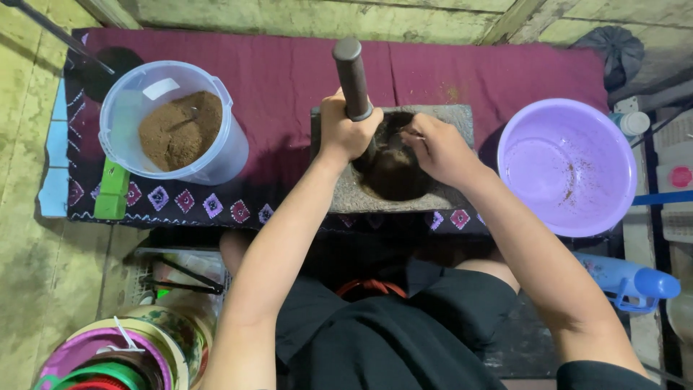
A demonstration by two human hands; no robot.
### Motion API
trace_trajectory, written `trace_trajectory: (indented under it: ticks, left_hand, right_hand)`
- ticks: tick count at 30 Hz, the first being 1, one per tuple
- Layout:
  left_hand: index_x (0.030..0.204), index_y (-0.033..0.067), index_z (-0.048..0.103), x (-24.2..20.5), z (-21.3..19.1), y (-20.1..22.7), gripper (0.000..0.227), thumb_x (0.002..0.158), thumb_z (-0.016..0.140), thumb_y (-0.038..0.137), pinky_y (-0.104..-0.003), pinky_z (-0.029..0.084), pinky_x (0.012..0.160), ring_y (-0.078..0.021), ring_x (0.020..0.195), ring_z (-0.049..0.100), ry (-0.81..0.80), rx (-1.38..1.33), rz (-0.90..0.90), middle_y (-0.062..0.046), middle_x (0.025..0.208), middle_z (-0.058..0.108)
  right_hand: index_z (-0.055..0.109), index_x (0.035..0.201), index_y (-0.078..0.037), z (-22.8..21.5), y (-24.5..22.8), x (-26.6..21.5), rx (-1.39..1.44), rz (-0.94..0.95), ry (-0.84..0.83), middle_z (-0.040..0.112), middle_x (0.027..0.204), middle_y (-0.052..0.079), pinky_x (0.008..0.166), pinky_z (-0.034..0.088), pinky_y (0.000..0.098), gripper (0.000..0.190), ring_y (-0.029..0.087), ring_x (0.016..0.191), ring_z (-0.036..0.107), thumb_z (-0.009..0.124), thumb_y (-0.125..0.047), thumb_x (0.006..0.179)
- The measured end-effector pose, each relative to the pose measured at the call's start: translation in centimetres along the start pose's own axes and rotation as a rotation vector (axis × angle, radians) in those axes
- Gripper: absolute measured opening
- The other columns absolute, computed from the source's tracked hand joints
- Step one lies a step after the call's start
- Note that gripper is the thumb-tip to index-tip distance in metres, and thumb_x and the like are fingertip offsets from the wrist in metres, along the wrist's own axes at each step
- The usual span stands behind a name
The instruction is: Grinding material in a stone mortar with a pestle and transferring the powder to a bowl using a spoon.
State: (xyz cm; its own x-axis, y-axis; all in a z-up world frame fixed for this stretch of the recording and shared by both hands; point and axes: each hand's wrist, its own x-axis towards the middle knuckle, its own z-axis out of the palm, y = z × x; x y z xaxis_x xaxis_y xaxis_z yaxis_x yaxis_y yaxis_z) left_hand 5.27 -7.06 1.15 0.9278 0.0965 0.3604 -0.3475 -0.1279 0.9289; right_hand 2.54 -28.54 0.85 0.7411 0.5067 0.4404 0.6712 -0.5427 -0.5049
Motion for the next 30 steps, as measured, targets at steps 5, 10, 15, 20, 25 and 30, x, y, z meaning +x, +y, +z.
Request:
trace_trajectory:
  ticks: [5, 10, 15, 20, 25, 30]
  left_hand:
    - [0.052, 0.0110, 0.056, -0.3, -0.3, 0.9, 0.021, 0.066, 0.072, 0.011, -0.026, 0.046, 0.061, -0.0138, 0.057, 0.055, -0.001, -0.056, -0.006, -0.002, 0.049, 0.045]
    - [0.054, 0.0119, 0.058, -1.0, 0.2, 0.4, 0.020, 0.066, 0.072, 0.011, -0.025, 0.046, 0.062, -0.0123, 0.059, 0.057, 0.001, -0.083, -0.033, -0.001, 0.052, 0.049]
    - [0.055, 0.0124, 0.056, -1.1, -0.1, 0.5, 0.019, 0.068, 0.070, 0.010, -0.024, 0.045, 0.057, -0.0083, 0.056, 0.053, 0.026, -0.113, -0.035, 0.000, 0.048, 0.043]
    - [0.055, 0.0115, 0.056, -0.7, -0.3, 0.9, 0.019, 0.068, 0.070, 0.009, -0.025, 0.045, 0.056, -0.0102, 0.053, 0.054, 0.022, -0.121, -0.022, 0.000, 0.047, 0.047]
    - [0.052, 0.0130, 0.038, -1.1, -0.4, 1.9, 0.037, 0.076, 0.065, 0.009, -0.041, 0.057, 0.081, -0.0156, 0.051, 0.046, -0.087, 0.018, 0.140, 0.002, 0.048, 0.048]
    - [0.054, 0.0116, 0.036, -1.6, -0.2, 1.6, 0.039, 0.080, 0.065, 0.014, -0.063, 0.040, 0.114, -0.0147, 0.049, 0.049, -0.127, 0.116, 0.167, 0.005, 0.047, 0.048]
  right_hand:
    - [0.054, 0.094, -0.005, 0.6, -0.3, -0.5, -0.235, -0.069, -0.056, 0.054, 0.078, 0.011, 0.047, 0.049, 0.0402, 0.014, 0.042, 0.061, 0.063, 0.067, -0.003, 0.099]
    - [0.061, 0.095, -0.004, 0.6, 0.5, -2.2, -0.398, -0.093, -0.147, 0.056, 0.082, 0.008, 0.045, 0.048, 0.0410, 0.005, 0.038, 0.057, 0.063, 0.066, -0.003, 0.096]
    - [0.058, 0.094, -0.005, 0.6, 0.9, -1.5, -0.437, -0.322, -0.099, 0.061, 0.100, 0.011, 0.061, 0.055, 0.0343, 0.006, 0.033, 0.081, 0.068, 0.056, -0.006, 0.100]
    - [0.058, 0.096, -0.005, 2.1, 3.2, -1.7, -0.536, -0.374, -0.161, 0.058, 0.092, 0.008, 0.057, 0.053, 0.0335, 0.003, 0.030, 0.077, 0.066, 0.057, -0.003, 0.094]
    - [0.047, 0.085, -0.007, 0.6, 2.7, -0.1, -0.334, -0.142, -0.368, 0.044, 0.075, 0.006, 0.048, 0.040, 0.0405, 0.018, 0.027, 0.056, 0.046, 0.060, -0.001, 0.096]
    - [0.052, 0.082, -0.004, 0.4, 2.5, 0.8, -0.204, -0.092, -0.285, 0.054, 0.071, 0.009, 0.053, 0.042, 0.0429, 0.023, 0.032, 0.064, 0.056, 0.064, -0.001, 0.101]
